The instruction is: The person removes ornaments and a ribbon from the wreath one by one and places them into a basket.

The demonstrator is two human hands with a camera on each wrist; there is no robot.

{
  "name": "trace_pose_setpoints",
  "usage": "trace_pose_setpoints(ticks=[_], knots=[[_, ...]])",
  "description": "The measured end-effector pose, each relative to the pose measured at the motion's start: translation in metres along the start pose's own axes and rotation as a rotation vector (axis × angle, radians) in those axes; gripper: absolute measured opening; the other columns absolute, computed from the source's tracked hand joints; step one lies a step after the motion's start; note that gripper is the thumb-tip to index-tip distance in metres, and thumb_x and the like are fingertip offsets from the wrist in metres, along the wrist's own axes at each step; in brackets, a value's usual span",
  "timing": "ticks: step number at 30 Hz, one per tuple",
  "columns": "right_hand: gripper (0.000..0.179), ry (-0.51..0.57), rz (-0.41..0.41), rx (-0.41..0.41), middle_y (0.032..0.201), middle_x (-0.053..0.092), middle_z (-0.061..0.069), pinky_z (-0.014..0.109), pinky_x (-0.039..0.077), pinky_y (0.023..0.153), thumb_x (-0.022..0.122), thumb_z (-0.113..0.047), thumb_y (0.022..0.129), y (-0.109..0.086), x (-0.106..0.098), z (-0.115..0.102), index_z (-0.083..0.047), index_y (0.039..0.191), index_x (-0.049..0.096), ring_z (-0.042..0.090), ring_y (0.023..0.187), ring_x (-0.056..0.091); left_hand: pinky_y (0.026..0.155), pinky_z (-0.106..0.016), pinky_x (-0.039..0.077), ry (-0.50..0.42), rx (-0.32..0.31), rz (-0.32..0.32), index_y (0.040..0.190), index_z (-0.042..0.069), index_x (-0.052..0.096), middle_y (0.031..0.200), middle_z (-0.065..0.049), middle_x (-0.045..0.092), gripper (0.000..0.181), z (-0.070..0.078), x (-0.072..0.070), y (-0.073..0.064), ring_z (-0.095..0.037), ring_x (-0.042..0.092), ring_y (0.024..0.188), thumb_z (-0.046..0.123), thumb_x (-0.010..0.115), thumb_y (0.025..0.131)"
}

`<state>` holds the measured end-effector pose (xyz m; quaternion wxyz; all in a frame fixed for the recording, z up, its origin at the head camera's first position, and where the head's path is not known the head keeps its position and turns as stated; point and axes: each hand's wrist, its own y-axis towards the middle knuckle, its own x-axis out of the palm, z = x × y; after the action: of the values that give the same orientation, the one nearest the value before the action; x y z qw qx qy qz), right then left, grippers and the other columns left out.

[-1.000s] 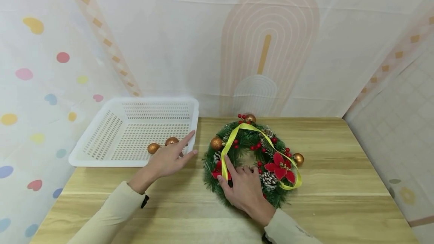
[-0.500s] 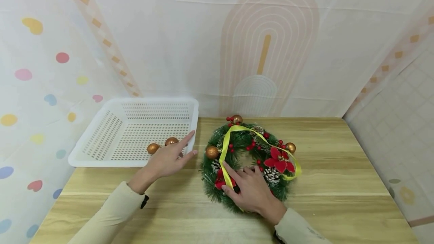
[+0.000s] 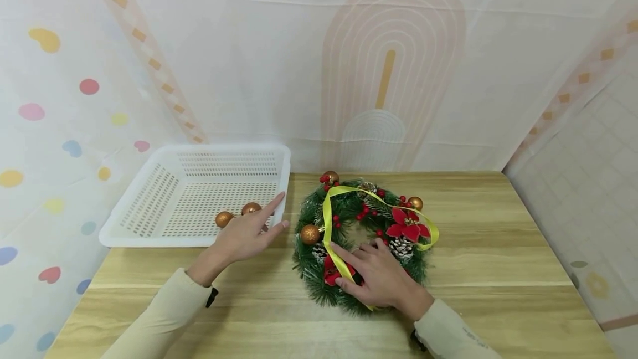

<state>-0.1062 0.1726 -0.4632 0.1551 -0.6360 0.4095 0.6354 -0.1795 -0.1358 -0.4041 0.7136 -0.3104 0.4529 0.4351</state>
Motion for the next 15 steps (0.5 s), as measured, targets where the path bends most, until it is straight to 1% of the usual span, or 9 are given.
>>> trace_pose_setpoints(ticks=[5, 6, 7, 9, 10, 11, 13, 14, 15], knots=[[0.068, -0.058, 0.010, 0.100, 0.105, 0.068, -0.002, 0.050, 0.040, 0.095, 0.054, -0.057, 0.096, 0.000, -0.005, -0.008, -0.021, 0.152, 0.041, 0.021, 0.101, 0.059, 0.039, -0.030, 0.038, 0.004, -0.009, 0.000, 0.160, 0.032, 0.013, 0.066, -0.001, 0.053, 0.074, -0.001, 0.000, 0.000, -0.015, 0.045, 0.045, 0.067, 0.034, 0.098], [0.068, -0.065, 0.008, 0.121, 0.108, 0.068, 0.000, 0.052, 0.039, 0.097, 0.053, -0.057, 0.096, 0.000, -0.005, -0.010, -0.020, 0.152, 0.042, 0.023, 0.103, 0.059, 0.039, -0.031, 0.039, 0.004, -0.007, 0.001, 0.160, 0.032, 0.013, 0.068, -0.003, 0.055, 0.074, -0.001, 0.000, 0.001, -0.017, 0.047, 0.046, 0.068, 0.033, 0.098], [0.069, -0.069, 0.005, 0.141, 0.111, 0.068, 0.002, 0.053, 0.039, 0.098, 0.051, -0.058, 0.096, 0.000, -0.006, -0.011, -0.018, 0.152, 0.041, 0.025, 0.105, 0.060, 0.042, -0.032, 0.042, 0.008, -0.004, 0.008, 0.160, 0.031, 0.014, 0.076, -0.005, 0.062, 0.074, -0.002, 0.000, 0.001, -0.019, 0.054, 0.052, 0.067, 0.033, 0.098], [0.070, -0.065, 0.001, 0.171, 0.113, 0.069, 0.004, 0.054, 0.039, 0.100, 0.051, -0.058, 0.097, 0.000, -0.006, -0.012, -0.017, 0.153, 0.040, 0.027, 0.107, 0.061, 0.053, -0.038, 0.053, 0.025, 0.007, 0.031, 0.160, 0.029, 0.017, 0.100, -0.013, 0.069, 0.073, -0.002, 0.001, 0.001, -0.026, 0.066, 0.072, 0.065, 0.035, 0.099], [0.071, -0.061, -0.001, 0.180, 0.114, 0.069, 0.005, 0.054, 0.039, 0.101, 0.050, -0.057, 0.097, 0.000, -0.005, -0.012, -0.015, 0.154, 0.038, 0.027, 0.107, 0.062, 0.063, -0.042, 0.056, 0.032, 0.015, 0.047, 0.159, 0.028, 0.019, 0.114, -0.016, 0.068, 0.072, -0.002, 0.001, 0.001, -0.031, 0.069, 0.087, 0.064, 0.036, 0.100], [0.072, -0.055, -0.003, 0.186, 0.114, 0.070, 0.006, 0.054, 0.039, 0.102, 0.051, -0.056, 0.097, -0.001, -0.005, -0.011, -0.014, 0.154, 0.036, 0.027, 0.107, 0.063, 0.074, -0.047, 0.057, 0.040, 0.029, 0.071, 0.159, 0.025, 0.022, 0.126, -0.018, 0.064, 0.071, -0.002, 0.002, 0.001, -0.034, 0.067, 0.101, 0.061, 0.039, 0.100], [0.074, -0.040, -0.004, 0.193, 0.110, 0.072, 0.006, 0.053, 0.039, 0.102, 0.051, -0.055, 0.097, -0.001, -0.004, -0.010, -0.013, 0.155, 0.033, 0.026, 0.105, 0.065, 0.094, -0.053, 0.051, 0.064, 0.070, 0.146, 0.155, 0.019, 0.034, 0.144, -0.018, 0.052, 0.066, -0.001, 0.003, 0.000, -0.038, 0.056, 0.124, 0.054, 0.046, 0.100], [0.075, -0.032, -0.004, 0.195, 0.107, 0.072, 0.005, 0.053, 0.039, 0.102, 0.052, -0.055, 0.097, -0.001, -0.004, -0.009, -0.012, 0.155, 0.033, 0.024, 0.103, 0.066, 0.100, -0.055, 0.046, 0.065, 0.102, 0.192, 0.152, 0.015, 0.040, 0.143, -0.020, 0.052, 0.063, 0.000, 0.005, 0.000, -0.039, 0.053, 0.127, 0.049, 0.050, 0.100], [0.076, -0.025, -0.005, 0.197, 0.105, 0.073, 0.004, 0.053, 0.039, 0.101, 0.052, -0.055, 0.097, -0.001, -0.004, -0.008, -0.011, 0.156, 0.032, 0.023, 0.102, 0.066, 0.103, -0.056, 0.044, 0.061, 0.139, 0.240, 0.148, 0.012, 0.046, 0.142, -0.020, 0.053, 0.060, 0.002, 0.006, 0.000, -0.039, 0.052, 0.128, 0.044, 0.055, 0.099]])
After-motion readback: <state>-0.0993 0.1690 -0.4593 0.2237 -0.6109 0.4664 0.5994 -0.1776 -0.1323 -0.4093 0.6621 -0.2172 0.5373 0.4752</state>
